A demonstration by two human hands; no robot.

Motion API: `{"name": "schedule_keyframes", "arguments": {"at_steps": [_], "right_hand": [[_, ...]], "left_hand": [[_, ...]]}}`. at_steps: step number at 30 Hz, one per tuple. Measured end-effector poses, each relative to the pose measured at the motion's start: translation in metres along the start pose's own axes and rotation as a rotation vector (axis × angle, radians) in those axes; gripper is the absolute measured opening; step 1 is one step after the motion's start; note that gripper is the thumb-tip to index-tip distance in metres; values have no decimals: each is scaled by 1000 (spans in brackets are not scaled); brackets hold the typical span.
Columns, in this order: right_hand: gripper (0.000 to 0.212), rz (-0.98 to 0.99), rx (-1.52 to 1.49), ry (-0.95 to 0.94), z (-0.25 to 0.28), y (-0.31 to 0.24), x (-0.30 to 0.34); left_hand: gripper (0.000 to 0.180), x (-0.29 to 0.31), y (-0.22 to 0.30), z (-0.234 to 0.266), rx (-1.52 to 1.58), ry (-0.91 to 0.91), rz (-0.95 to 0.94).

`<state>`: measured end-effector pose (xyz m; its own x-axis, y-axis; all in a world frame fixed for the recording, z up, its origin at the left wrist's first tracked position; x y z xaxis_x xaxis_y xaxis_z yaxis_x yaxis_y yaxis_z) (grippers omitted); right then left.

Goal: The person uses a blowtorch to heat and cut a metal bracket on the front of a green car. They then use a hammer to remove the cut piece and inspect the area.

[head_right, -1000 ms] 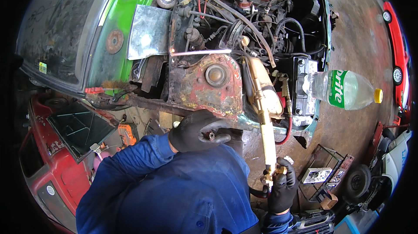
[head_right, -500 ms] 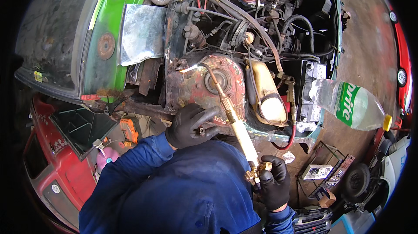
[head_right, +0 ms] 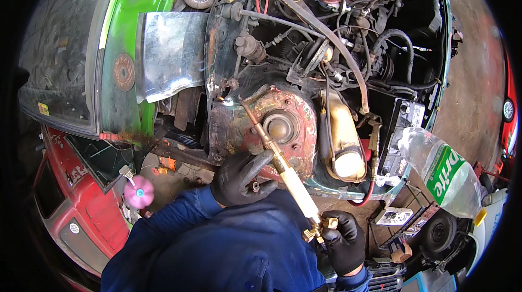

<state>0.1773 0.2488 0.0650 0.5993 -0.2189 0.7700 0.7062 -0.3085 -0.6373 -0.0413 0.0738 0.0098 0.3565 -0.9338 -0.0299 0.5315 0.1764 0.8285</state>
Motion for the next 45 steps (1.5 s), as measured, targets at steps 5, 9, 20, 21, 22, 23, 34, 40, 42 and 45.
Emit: {"name": "schedule_keyframes", "arguments": {"at_steps": [5,9,20,21,22,23,34,40,42,45], "right_hand": [[70,-50,-63,-42,8,3,1],[71,-84,-24,-50,12,5,0],[72,-96,52,-62,15,2,-2],[72,-92,53,-65,15,2,-2],[72,-84,65,-65,15,2,-2],[71,-87,62,-69,15,2,-2],[72,-109,90,-65,16,6,0],[72,-88,91,-61,15,5,-1],[72,-86,63,-61,14,5,-1],[71,-89,67,-53,14,5,-1]], "left_hand": [[82,-2,-6,-2,56,-36,29],[82,-2,-9,-4,74,-66,17],[83,-2,-9,-2,107,-98,13],[83,-2,-9,-2,108,-88,9],[83,-2,-9,-2,112,-84,10],[83,-2,-9,-3,114,-87,17],[82,1,-10,-4,124,-80,26],[79,0,-11,-6,169,-104,43],[79,0,-11,-6,172,-106,49],[79,0,-12,-5,159,-110,56]]}}
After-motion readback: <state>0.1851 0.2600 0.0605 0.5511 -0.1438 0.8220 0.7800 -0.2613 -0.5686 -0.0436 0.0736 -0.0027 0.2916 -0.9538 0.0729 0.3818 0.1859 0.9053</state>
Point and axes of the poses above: each hand's wrist, its own x-axis away from the middle knuckle, its own z-axis out of the back of the hand, y = z × x, the point moved 8 cm from there along -x, towards the middle knuckle, and after that the axes turned 13 degrees about -y, right-handed, at the moved point
